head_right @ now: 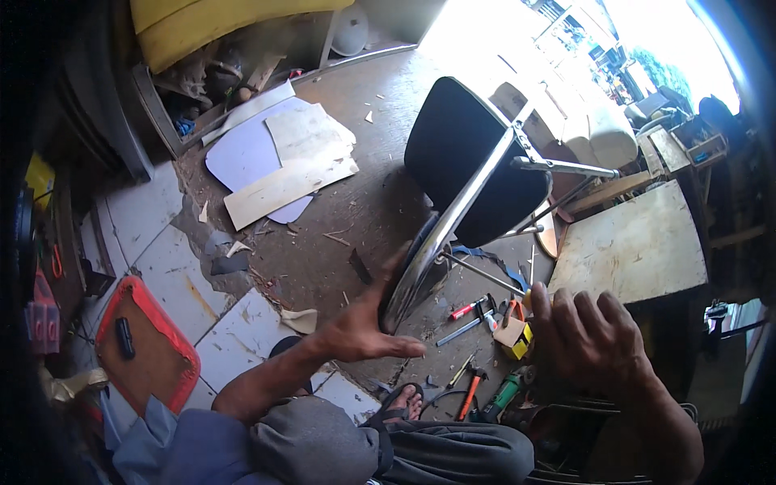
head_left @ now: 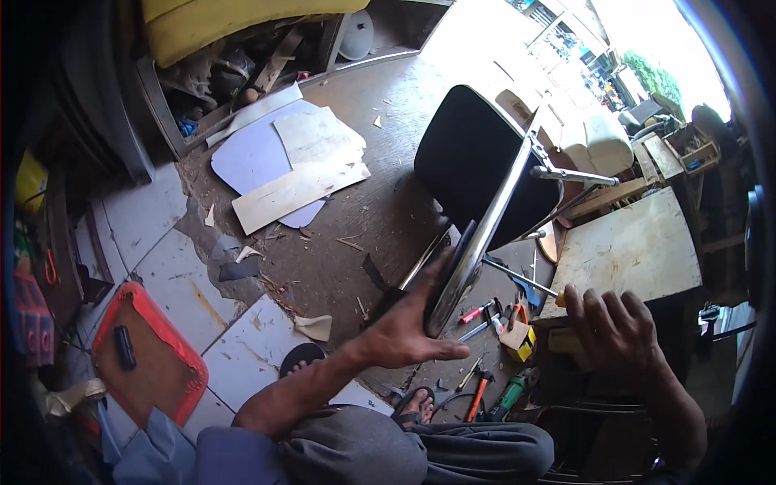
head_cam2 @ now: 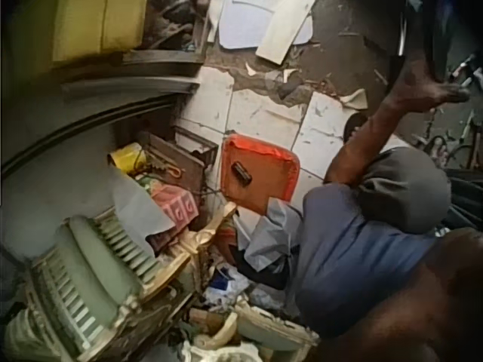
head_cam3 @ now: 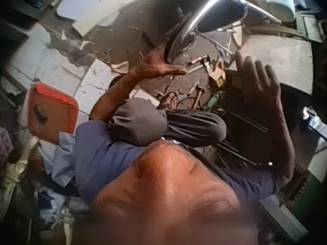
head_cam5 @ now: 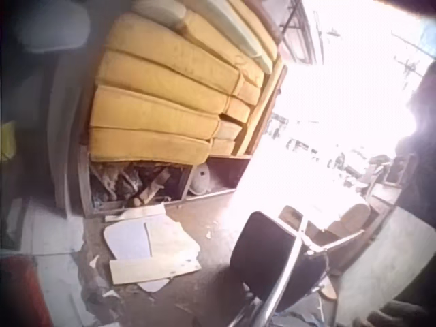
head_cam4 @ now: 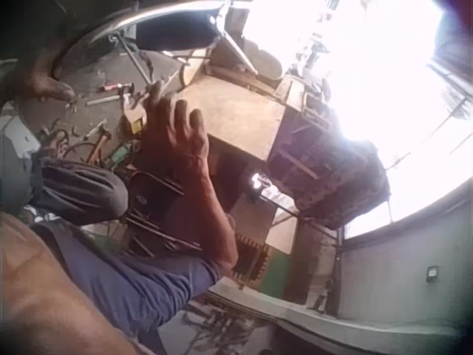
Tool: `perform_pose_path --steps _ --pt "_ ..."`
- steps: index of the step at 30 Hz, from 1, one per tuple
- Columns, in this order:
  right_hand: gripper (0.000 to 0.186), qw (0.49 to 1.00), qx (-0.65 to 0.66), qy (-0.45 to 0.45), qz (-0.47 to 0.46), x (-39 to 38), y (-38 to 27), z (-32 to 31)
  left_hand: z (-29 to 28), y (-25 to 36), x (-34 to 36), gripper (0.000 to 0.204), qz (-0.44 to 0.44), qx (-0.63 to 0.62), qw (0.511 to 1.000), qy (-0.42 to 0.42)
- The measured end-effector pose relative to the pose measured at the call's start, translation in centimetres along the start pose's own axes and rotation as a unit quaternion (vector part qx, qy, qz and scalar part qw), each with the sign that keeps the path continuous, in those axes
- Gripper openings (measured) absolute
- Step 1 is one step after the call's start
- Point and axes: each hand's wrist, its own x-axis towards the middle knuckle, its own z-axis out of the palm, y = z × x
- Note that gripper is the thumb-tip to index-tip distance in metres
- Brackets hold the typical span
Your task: The person unscrews the seat from a metal chair frame using a screwdriver and then works on reattaching a part of the metal frame by hand.
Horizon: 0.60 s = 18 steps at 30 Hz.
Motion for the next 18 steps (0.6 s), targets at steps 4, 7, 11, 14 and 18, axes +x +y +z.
perform_pose_path --steps 4,7,11,14,18 --pt "0.033 0.971 0.196 -0.094 0.105 0.3 1.0 -1.6 1.9 -0.2 0.1 0.105 -0.008 0.015 0.998 0.057" --pt "0.033 0.8 0.472 -0.199 0.313 1.2 1.8 -2.0 2.3 0.0 0.2 0.105 -0.051 -0.04 0.997 0.028" --pt "0.033 0.819 0.429 -0.211 0.315 3.9 2.1 -2.1 0.9 -0.2 -0.1 0.105 -0.045 -0.049 0.996 0.055" --pt "0.034 0.951 0.235 -0.113 0.167 4.2 1.2 -1.4 0.5 -0.4 -0.5 0.106 -0.023 -0.054 0.995 0.08" --pt "0.034 0.935 0.236 -0.162 0.207 2.1 0.0 -2.3 1.2 -0.2 0.2 0.107 0.008 -0.092 0.994 0.064"
